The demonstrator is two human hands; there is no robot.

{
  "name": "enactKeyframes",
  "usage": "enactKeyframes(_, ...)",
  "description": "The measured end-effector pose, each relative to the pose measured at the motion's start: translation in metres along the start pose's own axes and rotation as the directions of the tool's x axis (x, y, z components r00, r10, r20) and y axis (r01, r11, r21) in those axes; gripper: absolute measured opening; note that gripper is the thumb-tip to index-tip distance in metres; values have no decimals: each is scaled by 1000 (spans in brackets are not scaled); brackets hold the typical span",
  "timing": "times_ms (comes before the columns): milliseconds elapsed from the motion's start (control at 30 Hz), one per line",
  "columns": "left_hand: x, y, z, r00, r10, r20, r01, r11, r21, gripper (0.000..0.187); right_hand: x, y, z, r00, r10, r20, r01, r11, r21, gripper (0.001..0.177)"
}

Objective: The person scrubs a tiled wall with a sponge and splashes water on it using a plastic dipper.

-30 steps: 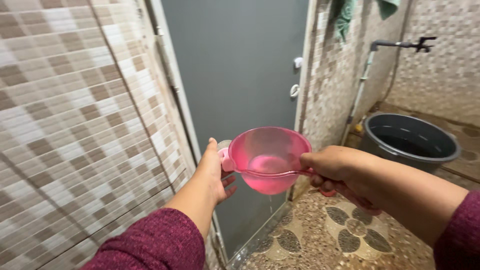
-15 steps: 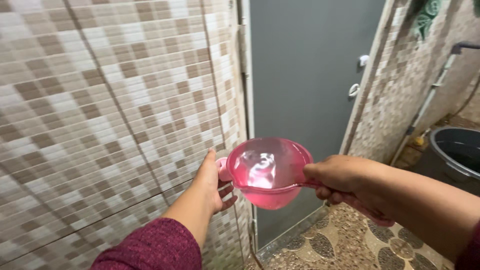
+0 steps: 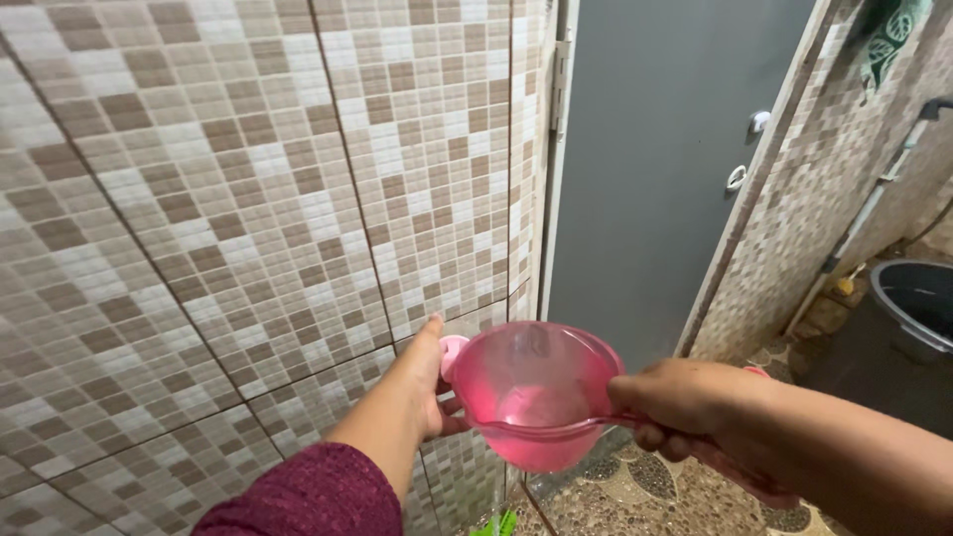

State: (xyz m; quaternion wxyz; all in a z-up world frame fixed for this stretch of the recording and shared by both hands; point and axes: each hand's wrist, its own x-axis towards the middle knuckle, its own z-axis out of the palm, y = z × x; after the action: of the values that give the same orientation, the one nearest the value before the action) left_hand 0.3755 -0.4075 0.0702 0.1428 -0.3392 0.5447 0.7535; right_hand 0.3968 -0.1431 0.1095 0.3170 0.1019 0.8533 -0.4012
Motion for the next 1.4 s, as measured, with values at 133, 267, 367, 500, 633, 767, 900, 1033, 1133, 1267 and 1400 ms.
enactKeyframes(133,3,-12,-16,999,-26,43,27,1000,-5,61,-16,-6,15,998,68,-7,-68,997,-34,35)
enactKeyframes(267,13,-13,-33,999,-47,12,47,997,-65,60,-41,-32,23,995,97,-12,-96,993,63,32)
enactKeyframes(367,16,-4,-44,999,-14,46,17,998,-55,60,-70,-69,21,998,47,-48,-42,993,107,28)
enactKeyframes(500,10,18,-47,997,22,68,-16,996,-88,56,-103,-143,-3,983,-35,-182,27,999,-42,30)
enactKeyframes(633,-7,39,-46,994,72,81,-59,987,-153,54,-122,-229,-29,969,-220,-116,234,964,129,21)
enactKeyframes(767,-23,55,-48,987,123,106,-98,971,-216,54,-150,-268,-49,916,-353,-191,369,928,51,30)
enactKeyframes(900,-35,63,-50,983,144,112,-119,973,-199,57,-158,-269,-53,907,-362,-214,376,926,29,34)
enactKeyframes(1033,-38,66,-53,991,124,49,-110,968,-227,60,-151,-252,-48,936,-298,-187,312,949,51,33)
enactKeyframes(1133,-40,64,-55,991,133,9,-131,980,-150,62,-145,-233,-47,950,-252,-184,270,960,80,32)
enactKeyframes(1267,-41,51,-61,990,140,21,-137,987,-81,60,-140,-208,-47,964,-193,-183,218,968,126,30)
enactKeyframes(1400,-41,36,-64,995,102,24,-100,992,-74,58,-131,-182,-47,977,-127,-170,157,971,180,28)
